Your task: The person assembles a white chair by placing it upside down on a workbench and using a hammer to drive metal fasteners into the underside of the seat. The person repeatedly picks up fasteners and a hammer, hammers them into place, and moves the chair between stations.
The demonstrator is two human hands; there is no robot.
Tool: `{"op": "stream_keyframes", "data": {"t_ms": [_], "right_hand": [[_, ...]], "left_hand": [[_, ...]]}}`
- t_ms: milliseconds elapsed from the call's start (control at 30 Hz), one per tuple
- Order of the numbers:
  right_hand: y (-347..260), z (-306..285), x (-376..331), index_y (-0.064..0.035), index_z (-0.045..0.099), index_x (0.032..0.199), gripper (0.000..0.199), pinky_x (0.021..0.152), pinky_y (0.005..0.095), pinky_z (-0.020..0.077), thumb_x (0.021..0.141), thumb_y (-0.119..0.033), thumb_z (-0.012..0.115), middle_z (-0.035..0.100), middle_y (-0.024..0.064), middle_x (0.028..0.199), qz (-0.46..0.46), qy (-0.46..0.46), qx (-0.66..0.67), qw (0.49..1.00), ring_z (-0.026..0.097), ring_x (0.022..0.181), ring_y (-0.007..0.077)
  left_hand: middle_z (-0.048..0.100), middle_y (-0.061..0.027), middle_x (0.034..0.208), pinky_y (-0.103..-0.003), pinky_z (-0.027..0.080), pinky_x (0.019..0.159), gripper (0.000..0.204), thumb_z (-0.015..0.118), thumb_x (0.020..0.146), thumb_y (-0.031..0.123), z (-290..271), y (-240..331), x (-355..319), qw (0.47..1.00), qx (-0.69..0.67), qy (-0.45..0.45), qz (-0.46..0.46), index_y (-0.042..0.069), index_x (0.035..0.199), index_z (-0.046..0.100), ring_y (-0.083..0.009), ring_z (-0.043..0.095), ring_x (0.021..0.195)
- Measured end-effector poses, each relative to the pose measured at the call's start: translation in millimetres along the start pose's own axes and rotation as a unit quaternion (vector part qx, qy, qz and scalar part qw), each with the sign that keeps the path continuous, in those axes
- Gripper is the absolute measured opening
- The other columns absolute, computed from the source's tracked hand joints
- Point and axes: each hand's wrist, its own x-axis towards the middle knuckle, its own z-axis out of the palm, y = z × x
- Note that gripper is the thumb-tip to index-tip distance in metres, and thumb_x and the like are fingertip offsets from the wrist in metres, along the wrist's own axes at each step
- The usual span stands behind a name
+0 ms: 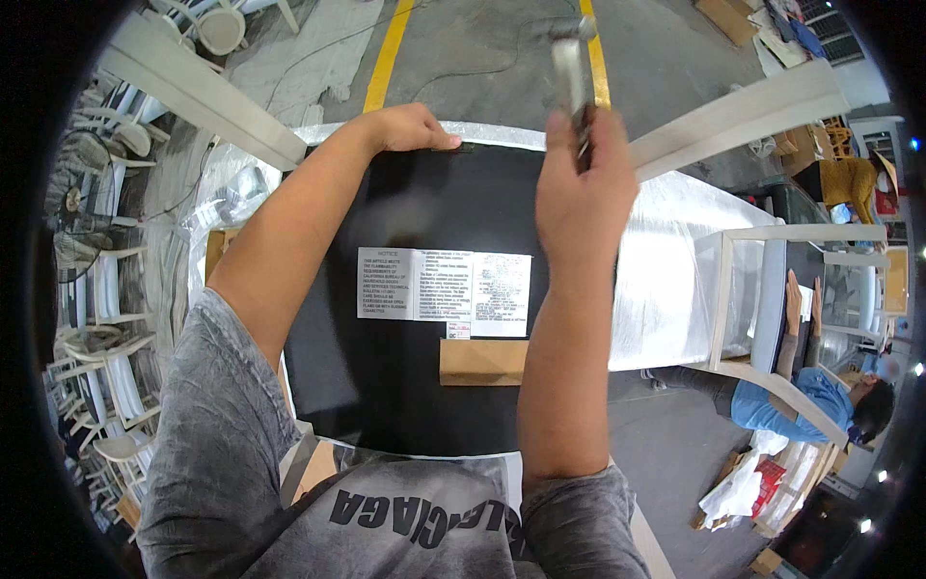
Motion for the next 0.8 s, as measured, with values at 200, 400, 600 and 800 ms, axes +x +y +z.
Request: {"op": "stream_keyframes", "data": {"t_ms": [200, 400, 600, 800], "right_hand": [[67, 13, -40, -0.0106, 0.065, 0.109, 0.021, 0.066, 0.0415, 0.0513, 0.096, -0.026, 0.066, 0.067, 0.0159, 0.075, 0.056, -0.126, -0.149, 0.979, 0.068, 0.069, 0.0321], [75, 31, -46, -0.0104, 0.068, 0.112, 0.023, 0.063, 0.0343, 0.0489, 0.094, -0.024, 0.069, 0.064, 0.0145, 0.073, -0.034, -0.1, -0.156, 0.982, 0.059, 0.06, 0.0248], [68, 38, -50, -0.0104, 0.066, 0.113, 0.024, 0.073, 0.0481, 0.0534, 0.094, -0.025, 0.065, 0.071, 0.0178, 0.089, -0.031, -0.101, -0.133, 0.986, 0.068, 0.085, 0.0419], [61, 43, -56, -0.0103, 0.065, 0.111, 0.021, 0.069, 0.0461, 0.0532, 0.094, -0.022, 0.066, 0.069, 0.0171, 0.085, -0.028, -0.106, -0.19, 0.976, 0.068, 0.081, 0.0402]], "left_hand": [[0.071, -0.0228, 0.112, -0.043, 0.048, 0.094, 0.058, 0.065, 0.092, 0.056, 9, 7, 14, 0.997, 0.073, 0.027, -0.009, 0.0, 0.107, 0.074, -0.0353, 0.066, 0.108], [0.07, -0.0264, 0.109, -0.047, 0.049, 0.091, 0.06, 0.06, 0.095, 0.057, 19, 5, 24, 0.989, 0.134, 0.066, -0.005, -0.002, 0.102, 0.073, -0.0423, 0.065, 0.105], [0.069, -0.0275, 0.111, -0.047, 0.049, 0.092, 0.065, 0.056, 0.096, 0.058, 18, 3, 23, 0.986, 0.159, 0.054, 0.009, -0.004, 0.103, 0.072, -0.044, 0.064, 0.108], [0.068, -0.0276, 0.114, -0.048, 0.049, 0.094, 0.066, 0.055, 0.096, 0.059, 15, -5, 17, 0.985, 0.164, 0.062, 0.001, -0.004, 0.104, 0.072, -0.0448, 0.063, 0.11]]}}
